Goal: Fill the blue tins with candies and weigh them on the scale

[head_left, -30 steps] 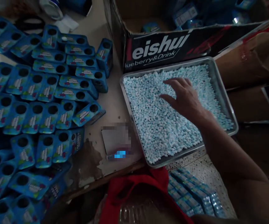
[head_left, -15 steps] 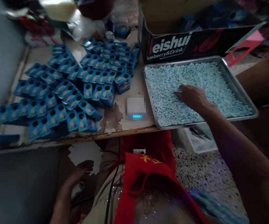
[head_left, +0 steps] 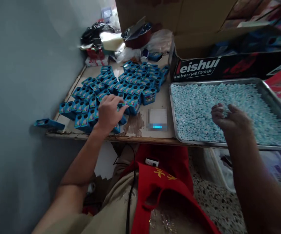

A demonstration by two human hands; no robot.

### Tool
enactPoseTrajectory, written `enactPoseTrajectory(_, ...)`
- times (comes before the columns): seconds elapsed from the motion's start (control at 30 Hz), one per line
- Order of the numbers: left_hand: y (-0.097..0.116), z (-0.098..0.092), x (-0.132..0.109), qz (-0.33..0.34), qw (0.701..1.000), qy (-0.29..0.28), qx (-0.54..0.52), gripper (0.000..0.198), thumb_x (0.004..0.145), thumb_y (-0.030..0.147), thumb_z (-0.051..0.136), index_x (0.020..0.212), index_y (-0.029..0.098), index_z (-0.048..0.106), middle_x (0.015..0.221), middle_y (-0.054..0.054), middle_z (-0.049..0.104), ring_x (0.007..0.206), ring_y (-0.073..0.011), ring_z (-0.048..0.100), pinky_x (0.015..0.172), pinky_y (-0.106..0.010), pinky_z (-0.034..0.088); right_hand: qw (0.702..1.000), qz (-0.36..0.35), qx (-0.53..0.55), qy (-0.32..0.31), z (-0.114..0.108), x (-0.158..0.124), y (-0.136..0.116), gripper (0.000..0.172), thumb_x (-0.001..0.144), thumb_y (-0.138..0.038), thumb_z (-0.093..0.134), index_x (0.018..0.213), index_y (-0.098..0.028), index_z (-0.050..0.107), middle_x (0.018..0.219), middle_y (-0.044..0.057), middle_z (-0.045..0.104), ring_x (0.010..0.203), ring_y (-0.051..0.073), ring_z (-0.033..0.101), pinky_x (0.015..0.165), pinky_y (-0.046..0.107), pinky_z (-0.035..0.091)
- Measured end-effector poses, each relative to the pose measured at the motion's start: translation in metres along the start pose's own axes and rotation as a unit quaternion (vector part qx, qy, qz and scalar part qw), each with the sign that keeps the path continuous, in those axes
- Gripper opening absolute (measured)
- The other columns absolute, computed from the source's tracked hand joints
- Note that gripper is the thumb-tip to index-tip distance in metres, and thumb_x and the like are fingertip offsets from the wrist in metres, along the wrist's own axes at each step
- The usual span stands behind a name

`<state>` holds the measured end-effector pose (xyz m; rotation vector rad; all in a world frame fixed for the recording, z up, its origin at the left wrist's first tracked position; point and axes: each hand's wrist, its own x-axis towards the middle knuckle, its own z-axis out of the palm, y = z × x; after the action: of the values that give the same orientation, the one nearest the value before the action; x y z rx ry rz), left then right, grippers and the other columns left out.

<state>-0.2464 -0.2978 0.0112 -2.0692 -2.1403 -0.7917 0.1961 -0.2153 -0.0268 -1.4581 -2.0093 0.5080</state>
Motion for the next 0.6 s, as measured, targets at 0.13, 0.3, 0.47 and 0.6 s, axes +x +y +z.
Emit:
enactPoseTrajectory(0.13, 0.021, 0.057, 0.052, 0.029, 0.990, -0.117, 0.079, 0.033, 0.083, 0.024, 0.102, 0.104, 0.017, 0.077, 0.145, -0.020, 0.069, 0.150, -0.0502, 0.054, 0.127, -0.062, 0.044, 0.972, 0.153, 0.177, -0.013, -0.004, -0.001, 0.001, 0.051, 0.108, -0.075, 0.021, 0.075, -0.036, 0.017, 0.067, -0.007, 0.016, 0.053, 0.018, 0.012, 0.053, 0.043, 0.026)
enactPoseTrajectory(0.3, 0.030, 0.077, 0.063, 0.028, 0.976, -0.147, 0.158, 0.026, 0.097, 0.034, 0.086, 0.109, 0.014, 0.074, 0.160, -0.024, 0.060, 0.153, -0.0516, 0.045, 0.127, -0.071, 0.037, 0.896, 0.295, 0.310, 0.117, 0.005, 0.006, 0.025, 0.045, 0.109, -0.059, 0.061, 0.080, -0.029, 0.046, 0.067, -0.005, 0.043, 0.055, 0.014, 0.038, 0.057, 0.029, 0.037)
enactPoseTrajectory(0.47, 0.049, 0.079, 0.058, 0.070, 0.969, -0.145, 0.186, 0.036, 0.107, 0.044, 0.063, 0.121, 0.013, 0.075, 0.170, -0.028, 0.050, 0.158, -0.0519, 0.041, 0.128, -0.071, 0.034, 0.839, 0.289, 0.427, 0.175, 0.034, 0.011, 0.047, 0.044, 0.100, -0.054, 0.087, 0.087, -0.028, 0.053, 0.069, -0.007, 0.051, 0.053, 0.010, 0.042, 0.050, 0.022, 0.029)
enactPoseTrajectory(0.6, 0.057, 0.088, 0.053, 0.068, 0.970, -0.141, 0.184, 0.038, 0.107, 0.051, 0.053, 0.111, 0.018, 0.071, 0.163, -0.028, 0.057, 0.156, -0.0539, 0.045, 0.124, -0.073, 0.036, 0.855, 0.255, 0.410, 0.187, 0.049, 0.012, 0.054, 0.048, 0.100, -0.062, 0.087, 0.090, -0.029, 0.054, 0.071, -0.006, 0.053, 0.059, 0.012, 0.047, 0.051, 0.022, 0.033)
